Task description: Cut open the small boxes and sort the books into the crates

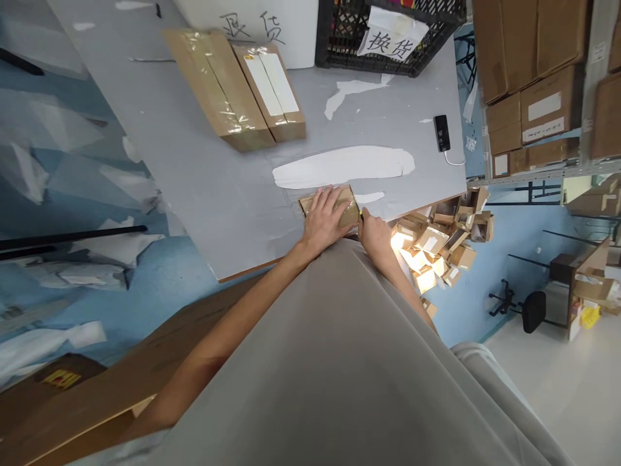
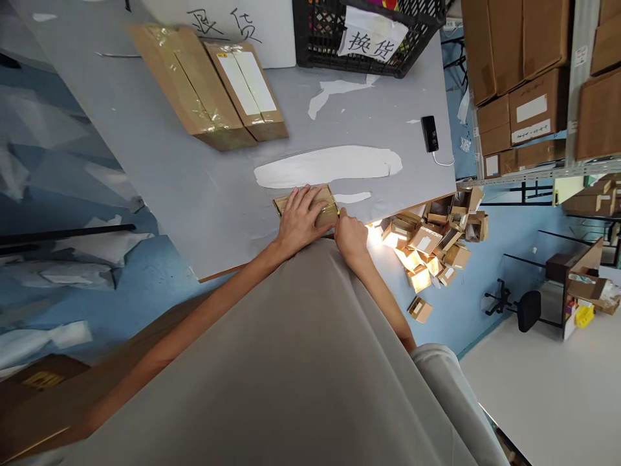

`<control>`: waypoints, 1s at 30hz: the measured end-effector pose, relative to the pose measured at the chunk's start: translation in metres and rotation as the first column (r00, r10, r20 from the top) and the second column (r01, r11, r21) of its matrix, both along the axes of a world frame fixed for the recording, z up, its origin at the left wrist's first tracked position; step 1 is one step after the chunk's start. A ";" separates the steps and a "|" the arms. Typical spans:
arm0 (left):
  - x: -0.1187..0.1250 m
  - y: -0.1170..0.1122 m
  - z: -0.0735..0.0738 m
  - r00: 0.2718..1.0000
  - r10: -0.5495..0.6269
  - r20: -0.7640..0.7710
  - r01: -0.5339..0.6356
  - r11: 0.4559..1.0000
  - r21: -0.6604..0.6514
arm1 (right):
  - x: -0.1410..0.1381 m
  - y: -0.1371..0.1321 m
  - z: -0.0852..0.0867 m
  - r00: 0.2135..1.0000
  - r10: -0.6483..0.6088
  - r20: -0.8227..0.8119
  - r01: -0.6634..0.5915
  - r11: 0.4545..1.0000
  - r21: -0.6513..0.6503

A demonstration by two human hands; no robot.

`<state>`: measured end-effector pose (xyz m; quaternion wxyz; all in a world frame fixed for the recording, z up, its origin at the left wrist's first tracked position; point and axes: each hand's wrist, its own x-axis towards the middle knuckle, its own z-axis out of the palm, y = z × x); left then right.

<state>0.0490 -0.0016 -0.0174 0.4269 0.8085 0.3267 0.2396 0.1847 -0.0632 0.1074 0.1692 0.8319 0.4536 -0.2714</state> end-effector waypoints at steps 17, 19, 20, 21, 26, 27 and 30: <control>-0.046 -0.011 -0.004 0.985 0.145 -0.095 -0.143 0.989 0.028 | 0.068 -0.023 -0.067 0.897 -0.271 -0.350 0.374 0.887 0.272; -0.064 -0.016 -0.007 0.973 0.195 -0.121 -0.192 0.981 0.037 | 0.074 -0.003 -0.103 0.752 -0.367 -0.548 0.537 0.823 0.185; -0.073 -0.019 -0.009 0.966 0.224 -0.132 -0.220 0.975 0.044 | 0.073 0.006 -0.119 0.687 -0.403 -0.604 0.595 0.790 0.150; -0.082 -0.022 -0.009 0.957 0.254 -0.143 -0.249 0.967 0.050 | 0.070 0.014 -0.133 0.628 -0.422 -0.653 0.632 0.766 0.113; -0.111 -0.043 -0.001 0.889 0.417 -0.188 -0.419 0.907 0.033 | 0.048 0.038 -0.160 0.514 -0.339 -0.788 0.603 0.796 0.051; -0.112 -0.048 0.001 0.872 0.454 -0.181 -0.457 0.889 0.024 | 0.046 0.039 -0.159 0.515 -0.316 -0.797 0.586 0.809 0.058; -0.109 -0.061 -0.001 0.812 0.570 -0.122 -0.578 0.815 -0.039 | 0.046 0.035 -0.147 0.558 -0.259 -0.789 0.540 0.835 0.107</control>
